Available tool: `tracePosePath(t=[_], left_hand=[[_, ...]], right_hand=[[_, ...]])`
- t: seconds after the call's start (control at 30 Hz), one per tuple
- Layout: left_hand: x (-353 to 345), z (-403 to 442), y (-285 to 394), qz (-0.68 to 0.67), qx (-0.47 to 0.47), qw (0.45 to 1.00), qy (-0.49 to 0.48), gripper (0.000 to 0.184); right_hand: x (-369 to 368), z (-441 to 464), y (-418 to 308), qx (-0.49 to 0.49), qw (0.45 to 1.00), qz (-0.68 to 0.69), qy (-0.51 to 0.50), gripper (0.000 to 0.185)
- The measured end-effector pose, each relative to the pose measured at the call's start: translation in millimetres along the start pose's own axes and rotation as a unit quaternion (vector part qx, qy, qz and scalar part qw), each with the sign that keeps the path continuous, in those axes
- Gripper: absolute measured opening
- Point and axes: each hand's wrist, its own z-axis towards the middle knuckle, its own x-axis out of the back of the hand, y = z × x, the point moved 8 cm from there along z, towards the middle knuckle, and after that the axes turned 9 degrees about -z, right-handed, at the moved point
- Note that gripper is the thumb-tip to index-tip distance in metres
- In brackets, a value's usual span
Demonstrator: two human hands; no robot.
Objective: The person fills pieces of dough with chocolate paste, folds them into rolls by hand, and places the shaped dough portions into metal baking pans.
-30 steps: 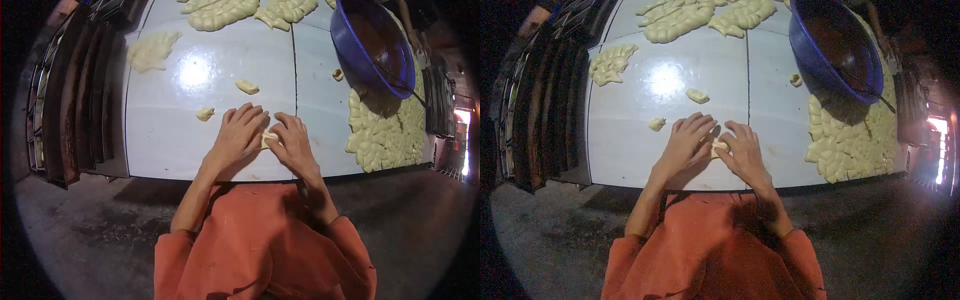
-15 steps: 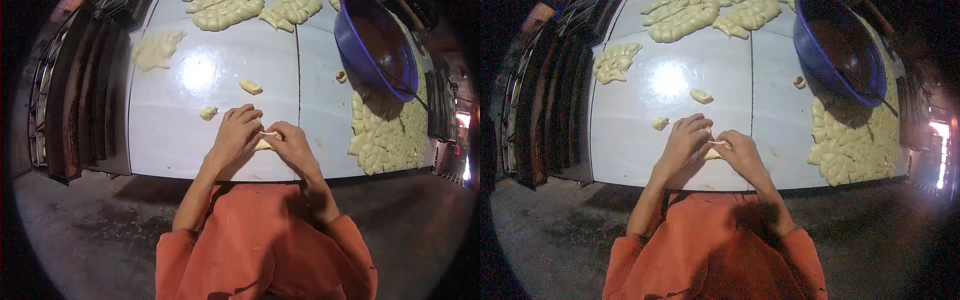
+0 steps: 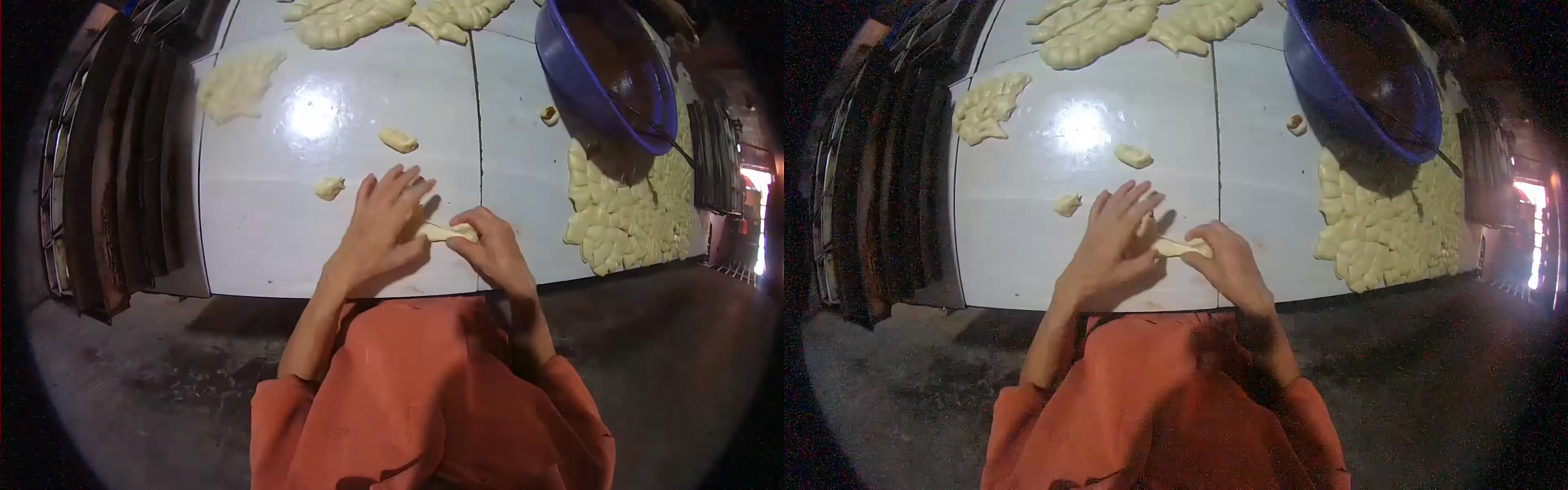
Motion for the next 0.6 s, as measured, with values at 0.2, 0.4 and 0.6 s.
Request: tracePosePath(t=[0.2,0.4,0.6], left_hand=[[-31,10,22,0.074,-0.009,0.996,-0.049,0.031],[-23,8,22,0.045,-0.043,0.998,0.018,0.01],[-25,8,24,0.069,-0.043,0.997,-0.016,0.014]], right_hand=[[-15,4,13,-0.121,0.96,0.248,-0.057,0.02],[-16,7,11,-0.078,0.972,0.218,-0.049,0.022],[-5,-8,3,-0.11,0.915,0.378,-0.088,0.014]])
